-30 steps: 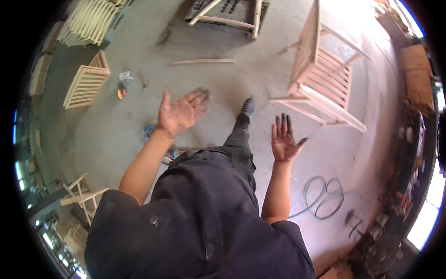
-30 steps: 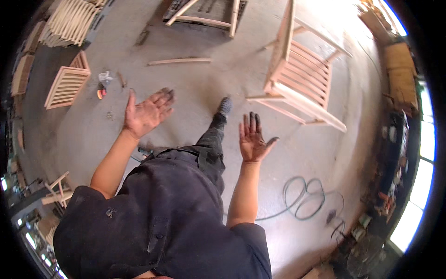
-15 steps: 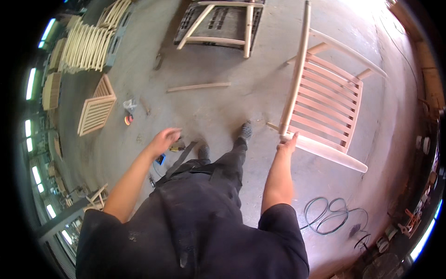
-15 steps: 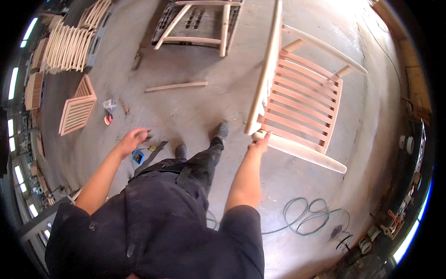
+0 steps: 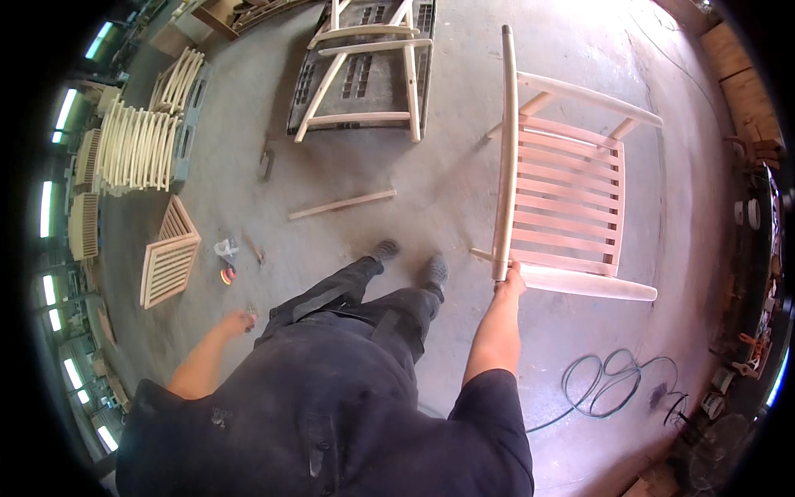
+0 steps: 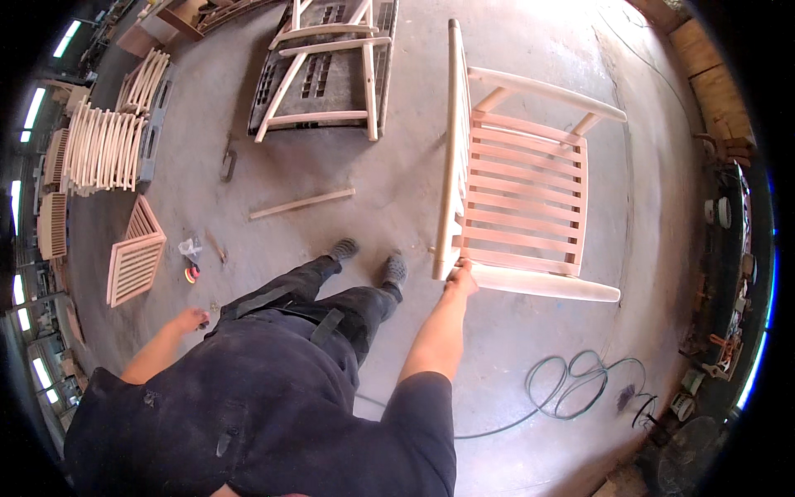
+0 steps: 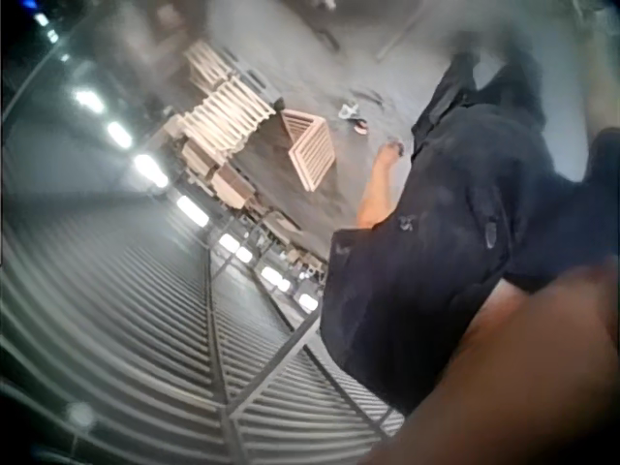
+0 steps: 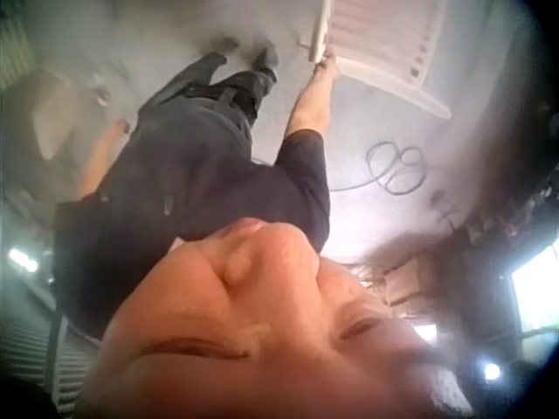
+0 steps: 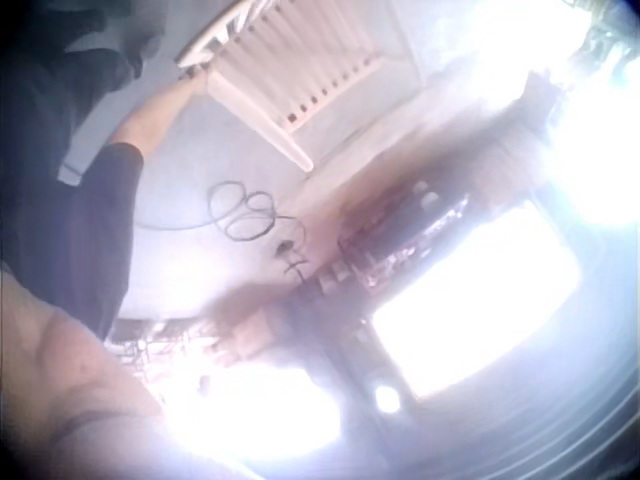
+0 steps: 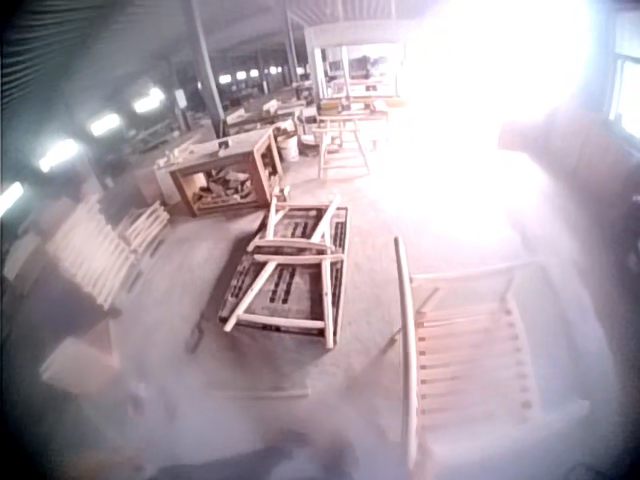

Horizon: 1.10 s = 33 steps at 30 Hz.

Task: The person assembles a wooden chair by attaching the backrest to the seat frame using a cordless drill and screws. They position the chair, align the parts, and drive screws into the joints to secure the structure.

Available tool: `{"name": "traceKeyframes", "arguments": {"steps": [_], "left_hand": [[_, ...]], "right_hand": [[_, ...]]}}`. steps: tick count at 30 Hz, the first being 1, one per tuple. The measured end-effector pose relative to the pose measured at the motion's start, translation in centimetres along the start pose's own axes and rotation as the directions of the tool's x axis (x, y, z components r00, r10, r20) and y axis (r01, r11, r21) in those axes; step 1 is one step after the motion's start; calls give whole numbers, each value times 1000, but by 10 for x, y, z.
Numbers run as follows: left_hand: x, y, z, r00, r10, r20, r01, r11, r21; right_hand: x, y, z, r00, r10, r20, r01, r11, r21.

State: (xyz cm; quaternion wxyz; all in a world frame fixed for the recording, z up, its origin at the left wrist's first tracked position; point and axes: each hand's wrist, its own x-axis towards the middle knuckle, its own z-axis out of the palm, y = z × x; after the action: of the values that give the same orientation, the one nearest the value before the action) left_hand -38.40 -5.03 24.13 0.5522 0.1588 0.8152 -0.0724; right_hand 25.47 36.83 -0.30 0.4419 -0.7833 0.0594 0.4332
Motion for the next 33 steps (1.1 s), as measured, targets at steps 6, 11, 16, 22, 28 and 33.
{"name": "traceKeyframes", "arguments": {"steps": [6,11,16,22,28,33], "left_hand": [[80,42,-72,981,189,-32,-181,967,177],[133,198,-123,874,485,-22,-437,807,398],[177,345,-115,701,713,-14,-700,693,172],[96,551,-108,720,668,190,-598,736,-317],[76,640,-139,691,661,292,-551,744,-379],[88,652,-152,745,504,437,-460,863,-212]], "right_hand": [[12,-25,1,991,133,-20,-132,991,36],[-16,-39,-28,986,117,-122,-115,993,23],[-24,30,-64,998,16,-58,-22,993,-114],[-112,72,-84,973,191,-129,-207,970,-130],[-161,139,-122,982,126,-138,-138,986,-88],[-200,220,-155,980,117,-161,-147,971,-188]]}}
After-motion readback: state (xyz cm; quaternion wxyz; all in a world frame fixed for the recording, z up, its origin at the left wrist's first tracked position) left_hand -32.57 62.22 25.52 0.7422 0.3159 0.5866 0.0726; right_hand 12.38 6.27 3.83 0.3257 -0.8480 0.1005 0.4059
